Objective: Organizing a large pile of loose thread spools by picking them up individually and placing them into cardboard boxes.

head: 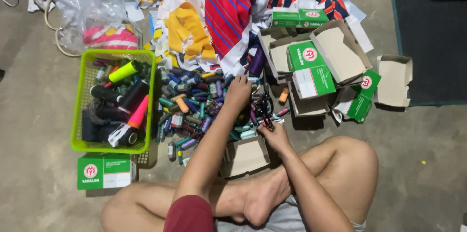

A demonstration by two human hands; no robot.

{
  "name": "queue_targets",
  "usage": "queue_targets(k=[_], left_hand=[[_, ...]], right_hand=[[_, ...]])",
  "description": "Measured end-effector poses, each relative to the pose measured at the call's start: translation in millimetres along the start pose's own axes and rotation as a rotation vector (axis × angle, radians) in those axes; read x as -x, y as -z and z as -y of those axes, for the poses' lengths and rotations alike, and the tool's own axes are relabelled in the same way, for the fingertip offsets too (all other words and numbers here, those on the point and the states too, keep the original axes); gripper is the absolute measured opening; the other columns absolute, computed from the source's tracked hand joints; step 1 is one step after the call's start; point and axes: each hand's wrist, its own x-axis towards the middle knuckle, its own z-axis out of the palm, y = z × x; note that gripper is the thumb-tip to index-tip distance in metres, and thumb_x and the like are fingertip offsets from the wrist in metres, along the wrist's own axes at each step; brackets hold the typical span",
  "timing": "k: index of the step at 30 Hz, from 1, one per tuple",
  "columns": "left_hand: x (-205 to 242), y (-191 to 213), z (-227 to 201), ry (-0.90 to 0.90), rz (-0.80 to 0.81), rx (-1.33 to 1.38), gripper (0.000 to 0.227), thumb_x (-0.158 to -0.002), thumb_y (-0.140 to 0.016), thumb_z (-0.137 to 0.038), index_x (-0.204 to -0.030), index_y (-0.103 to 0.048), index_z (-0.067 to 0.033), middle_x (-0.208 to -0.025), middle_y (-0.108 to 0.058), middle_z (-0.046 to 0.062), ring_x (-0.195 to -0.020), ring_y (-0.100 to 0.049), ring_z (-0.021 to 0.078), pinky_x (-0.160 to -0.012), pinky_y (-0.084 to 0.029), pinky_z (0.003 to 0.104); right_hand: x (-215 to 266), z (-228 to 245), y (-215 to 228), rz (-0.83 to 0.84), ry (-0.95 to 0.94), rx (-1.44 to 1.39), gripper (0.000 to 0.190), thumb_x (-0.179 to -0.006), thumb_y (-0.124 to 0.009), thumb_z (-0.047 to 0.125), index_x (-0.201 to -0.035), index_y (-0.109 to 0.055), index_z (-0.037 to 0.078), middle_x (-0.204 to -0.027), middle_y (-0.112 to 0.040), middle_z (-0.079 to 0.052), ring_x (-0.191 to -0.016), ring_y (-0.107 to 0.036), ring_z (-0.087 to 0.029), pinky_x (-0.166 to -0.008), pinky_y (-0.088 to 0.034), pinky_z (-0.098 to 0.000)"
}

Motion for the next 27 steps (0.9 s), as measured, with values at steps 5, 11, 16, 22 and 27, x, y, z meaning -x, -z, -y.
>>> queue_targets(k=[5,11,16,22,27], left_hand=[[38.9,70.8,-17.6,0.159,-0.086,0.381,0.024,-0.093,-0.065,-0.008,-0.117,-0.067,-0.0049,-0.112,-0.061,0.016,-0.109,-0.065,0.0379,-0.088,-0.058,0.044],[134.5,134.9,-26.4,0.469,-0.229,0.872,0.023,-0.097,-0.070,-0.012,-0.119,-0.074,-0.0129,-0.110,-0.065,0.009,-0.108,-0.068,0.0346,-0.092,-0.058,0.043],[219.9,154.3,-23.0,0.655,-0.289,0.966,0.025,-0.089,-0.078,-0.010,-0.113,-0.078,-0.0148,-0.105,-0.072,0.013,-0.108,-0.070,0.0335,-0.092,-0.058,0.041],[288.0,95.2,-6.7,0.888,-0.404,1.254,0.029,-0.085,-0.082,-0.008,-0.113,-0.078,-0.0095,-0.105,-0.074,0.016,-0.102,-0.068,0.0240,-0.090,-0.058,0.039],[267.0,152.1,-43.6,0.848,-0.363,1.586,0.033,-0.085,-0.081,-0.004,-0.118,-0.074,-0.0026,-0.101,-0.067,0.010,-0.094,-0.069,0.0200,-0.086,-0.063,0.038]], right_hand=[[10.4,7.0,3.2,-0.011,0.004,0.012,0.026,-0.079,-0.085,0.033,-0.097,-0.082,0.014,-0.082,-0.076,-0.010,-0.084,-0.073,-0.025,-0.077,-0.056,-0.0370],[7.4,1.5,5.1,-0.013,0.108,0.043,0.024,-0.082,-0.083,0.032,-0.097,-0.082,0.013,-0.083,-0.076,-0.012,-0.085,-0.073,-0.029,-0.078,-0.056,-0.0400],[27.3,19.8,14.6,0.014,0.175,0.014,0.022,-0.088,-0.079,0.033,-0.098,-0.080,0.014,-0.082,-0.072,-0.008,-0.082,-0.067,-0.023,-0.075,-0.053,-0.0365],[66.1,36.9,21.3,0.025,0.341,0.043,0.065,-0.100,-0.075,0.042,-0.137,-0.059,-0.009,-0.124,-0.066,-0.034,-0.122,-0.062,-0.044,-0.098,-0.052,-0.0530],[121.5,79.0,-1.7,0.151,0.610,0.080,0.010,-0.090,-0.076,0.013,-0.099,-0.078,0.010,-0.064,-0.067,-0.007,-0.061,-0.062,-0.015,-0.061,-0.052,-0.0329]])
